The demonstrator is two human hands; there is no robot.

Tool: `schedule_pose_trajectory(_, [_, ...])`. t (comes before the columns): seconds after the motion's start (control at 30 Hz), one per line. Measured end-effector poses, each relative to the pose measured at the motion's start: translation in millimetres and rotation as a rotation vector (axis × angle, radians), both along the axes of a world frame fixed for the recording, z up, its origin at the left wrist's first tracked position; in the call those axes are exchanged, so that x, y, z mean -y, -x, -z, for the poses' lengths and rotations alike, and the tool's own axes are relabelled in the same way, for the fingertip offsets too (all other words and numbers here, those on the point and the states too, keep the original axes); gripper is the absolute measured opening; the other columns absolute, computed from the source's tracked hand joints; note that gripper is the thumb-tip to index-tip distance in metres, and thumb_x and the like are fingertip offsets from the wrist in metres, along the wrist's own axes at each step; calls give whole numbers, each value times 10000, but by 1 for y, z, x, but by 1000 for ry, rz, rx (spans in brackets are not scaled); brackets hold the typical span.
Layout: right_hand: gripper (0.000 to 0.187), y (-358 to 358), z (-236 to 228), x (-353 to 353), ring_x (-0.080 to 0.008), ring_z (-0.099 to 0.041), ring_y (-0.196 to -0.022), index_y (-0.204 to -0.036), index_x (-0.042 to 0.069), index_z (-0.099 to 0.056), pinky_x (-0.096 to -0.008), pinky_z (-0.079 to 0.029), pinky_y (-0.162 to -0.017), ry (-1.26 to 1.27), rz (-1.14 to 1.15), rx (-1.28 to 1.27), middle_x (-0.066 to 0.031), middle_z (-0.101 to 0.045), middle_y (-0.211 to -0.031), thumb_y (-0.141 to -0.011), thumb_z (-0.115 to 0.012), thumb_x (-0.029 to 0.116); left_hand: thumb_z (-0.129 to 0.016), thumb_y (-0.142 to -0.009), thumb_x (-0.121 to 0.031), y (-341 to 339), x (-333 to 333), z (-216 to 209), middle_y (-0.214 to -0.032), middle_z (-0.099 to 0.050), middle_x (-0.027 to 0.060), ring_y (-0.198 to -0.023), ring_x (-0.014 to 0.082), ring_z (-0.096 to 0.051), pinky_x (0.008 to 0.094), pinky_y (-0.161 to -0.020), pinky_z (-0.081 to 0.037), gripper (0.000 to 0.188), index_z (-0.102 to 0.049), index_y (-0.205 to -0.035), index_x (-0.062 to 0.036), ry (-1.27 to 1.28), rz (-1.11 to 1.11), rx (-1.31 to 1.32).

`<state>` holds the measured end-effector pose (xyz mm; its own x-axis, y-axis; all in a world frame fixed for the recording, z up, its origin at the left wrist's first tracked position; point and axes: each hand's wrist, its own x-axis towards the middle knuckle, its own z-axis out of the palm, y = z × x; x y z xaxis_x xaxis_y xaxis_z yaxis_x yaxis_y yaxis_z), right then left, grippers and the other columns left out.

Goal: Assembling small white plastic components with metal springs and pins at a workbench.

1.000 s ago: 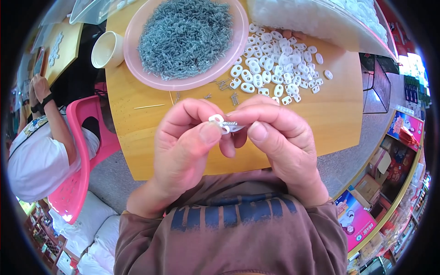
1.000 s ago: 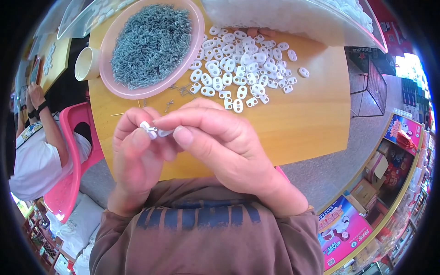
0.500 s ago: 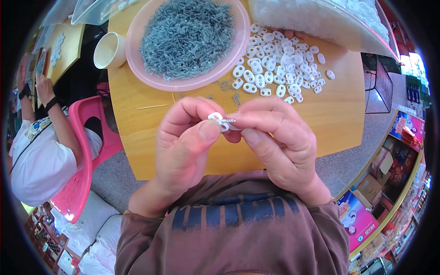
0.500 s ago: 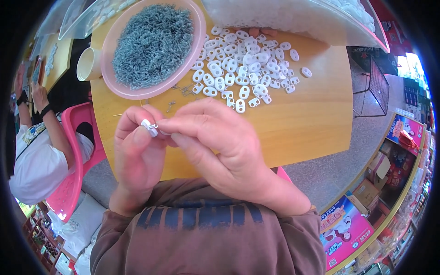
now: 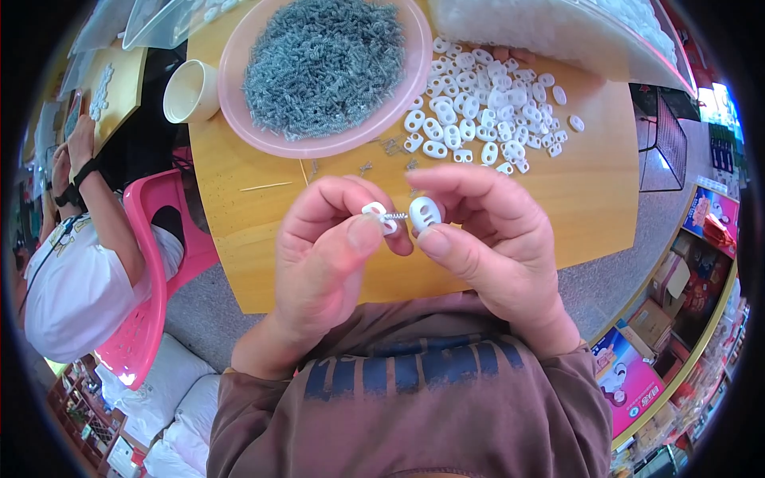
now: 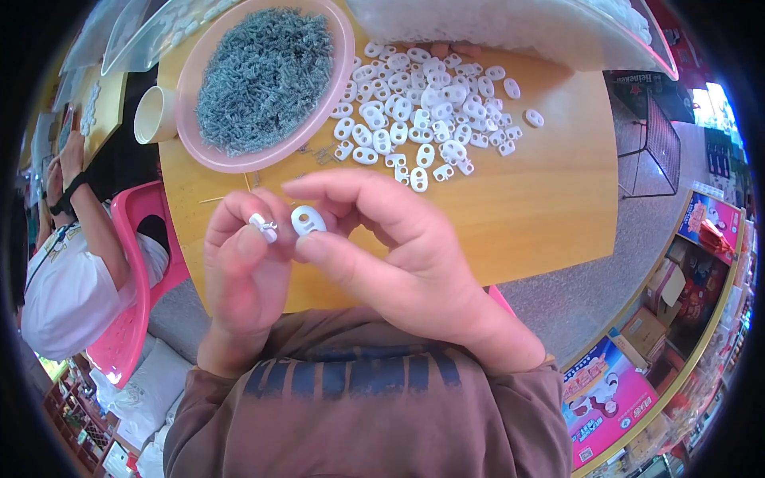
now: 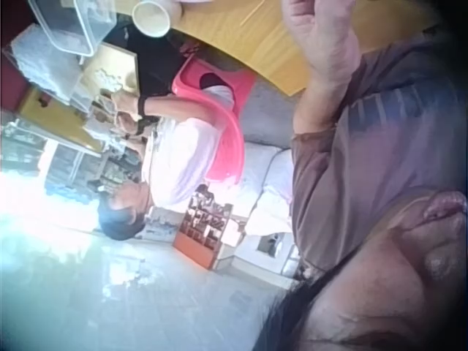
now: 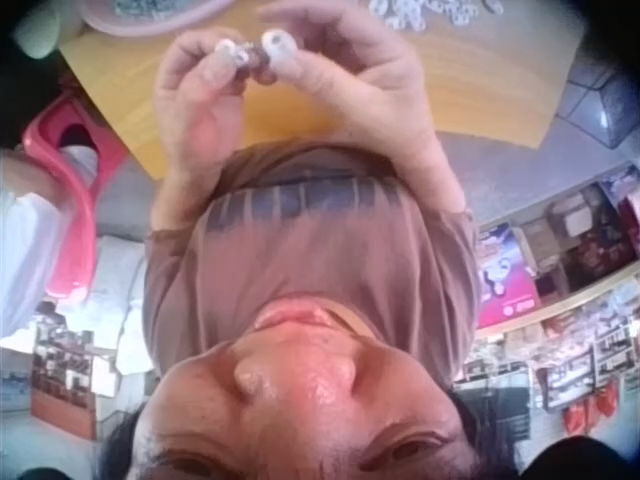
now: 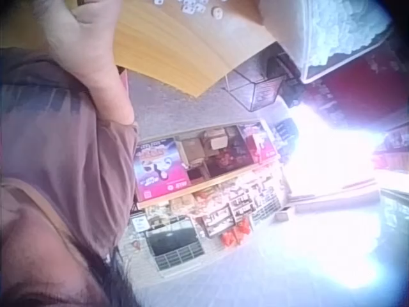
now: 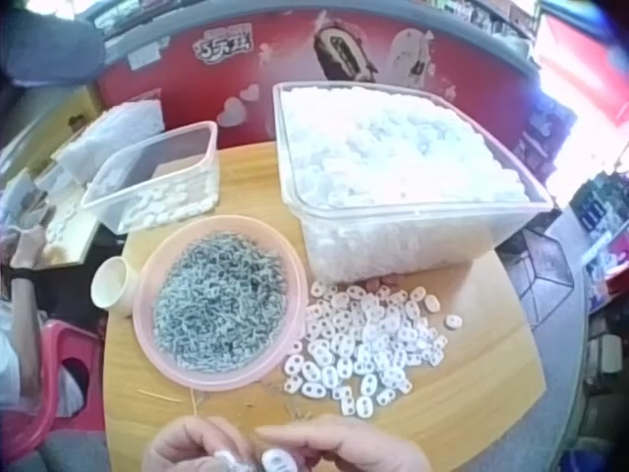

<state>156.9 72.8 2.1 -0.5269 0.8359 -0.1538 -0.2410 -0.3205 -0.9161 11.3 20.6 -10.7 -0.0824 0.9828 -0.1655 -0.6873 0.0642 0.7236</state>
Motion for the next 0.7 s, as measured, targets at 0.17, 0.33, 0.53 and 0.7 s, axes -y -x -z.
schedule_pose_trajectory(0.17, [331, -1, -11, -5, -124, -555, -709, -1057, -47, -515, -211, -452, -624, 245, -43, -144, -94, -581, -814, -747, -603, 25, -538, -801, -71, 2, 3, -1, -824, -518, 53, -706, 110, -523, 242, -663, -440, 87, -492, -846, -13, 80, 20, -90])
schedule_pose_trajectory(0.33, [360, -4, -5, -5, -130, -564, -629, -1053, -61, -507, -225, -471, -553, 304, -58, -196, -114, -583, -741, -735, -623, 62, -539, -803, -63, 2, 4, -6, -813, -516, 38, -702, 83, -513, 216, -646, -432, 84, -492, -848, -10, 94, 52, -88])
schedule_pose_trajectory(0.53, [360, 0, -5, -1, -132, -565, -625, -1026, -61, -513, -213, -470, -538, 296, 2, -181, -109, -584, -733, -717, -640, 73, -546, -802, -73, 2, 6, -7, -801, -516, 23, -699, 65, -502, 201, -646, -422, 94, -492, -848, -11, 119, 74, -100])
schedule_pose_trajectory(0.7, [363, 2, -6, 0, -123, -566, -637, -1017, -57, -517, -204, -468, -548, 296, 40, -182, -104, -585, -745, -697, -653, 50, -549, -801, -86, 2, 5, -6, -800, -515, 18, -692, 57, -492, 193, -645, -413, 103, -491, -845, -13, 133, 74, -111])
